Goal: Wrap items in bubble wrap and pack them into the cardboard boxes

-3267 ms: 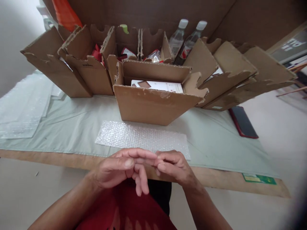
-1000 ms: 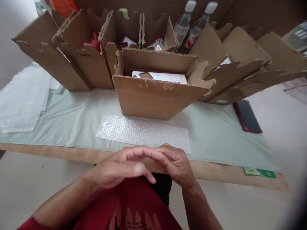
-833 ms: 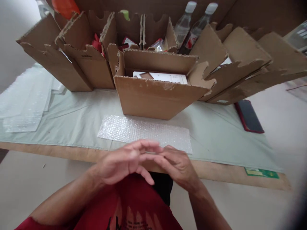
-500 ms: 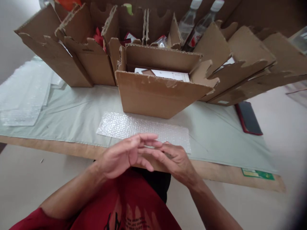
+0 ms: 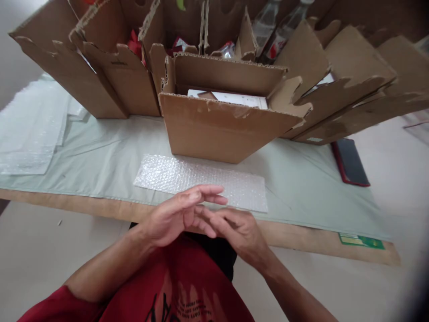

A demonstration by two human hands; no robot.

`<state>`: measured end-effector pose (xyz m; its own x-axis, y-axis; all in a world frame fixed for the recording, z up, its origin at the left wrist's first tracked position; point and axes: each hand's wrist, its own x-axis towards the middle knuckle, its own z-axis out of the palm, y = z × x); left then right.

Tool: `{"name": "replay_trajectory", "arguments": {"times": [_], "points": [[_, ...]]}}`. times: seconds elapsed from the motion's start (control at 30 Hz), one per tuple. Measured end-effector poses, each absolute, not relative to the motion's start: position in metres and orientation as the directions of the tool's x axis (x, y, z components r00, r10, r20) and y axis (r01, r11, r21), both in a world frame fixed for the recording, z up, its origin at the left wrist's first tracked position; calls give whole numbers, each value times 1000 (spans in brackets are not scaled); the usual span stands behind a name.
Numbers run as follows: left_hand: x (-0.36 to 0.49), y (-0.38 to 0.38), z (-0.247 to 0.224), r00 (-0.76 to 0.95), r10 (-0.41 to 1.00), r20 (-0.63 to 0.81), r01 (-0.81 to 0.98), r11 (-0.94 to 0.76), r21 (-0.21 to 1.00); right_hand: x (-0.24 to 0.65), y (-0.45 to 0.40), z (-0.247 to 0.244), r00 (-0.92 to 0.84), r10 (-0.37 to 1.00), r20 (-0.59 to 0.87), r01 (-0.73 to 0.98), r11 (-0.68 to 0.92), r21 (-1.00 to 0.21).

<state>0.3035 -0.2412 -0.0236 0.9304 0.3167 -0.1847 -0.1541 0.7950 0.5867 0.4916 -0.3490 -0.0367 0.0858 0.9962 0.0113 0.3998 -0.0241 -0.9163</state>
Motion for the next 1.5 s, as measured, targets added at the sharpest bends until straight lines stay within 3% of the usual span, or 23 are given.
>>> {"name": "replay_trajectory", "arguments": {"times": [0.33,0.43,0.53,0.63,0.8,0.93,1.13,1.2,1.33,1.43,1.5], "points": [[301,-241,-28,949,264,-171,-113,793,599,480,-352,-36,54,989,137,488,94,-868],[302,-241,-31,925,320,-206,-129,774,620,480,-354,-40,93,989,112,490,53,-870],[302,-241,-35,957,208,-200,-67,833,549,489,-357,-43,0,995,100,501,87,-861],[302,-241,-40,957,231,-175,-97,823,560,504,-361,-40,-39,999,23,487,39,-872],[304,-239,-43,952,243,-184,-101,822,560,514,-359,-27,98,995,10,483,-39,-875],[306,-240,-40,962,203,-180,-76,837,541,502,-345,-26,19,995,101,615,68,-785],[302,-238,-37,971,152,-186,-43,871,490,492,-343,-22,-61,983,173,595,176,-784],[302,-240,-37,977,129,-170,-25,860,510,494,-344,-21,-84,978,191,607,202,-769],[305,-247,-36,950,240,-198,-83,809,581,501,-344,-20,-45,979,199,612,184,-769],[305,-249,-34,971,172,-166,-49,822,567,500,-343,-19,-57,978,200,614,192,-765],[304,-250,-34,956,232,-181,-77,792,606,498,-343,-18,-42,974,222,613,200,-764]]}}
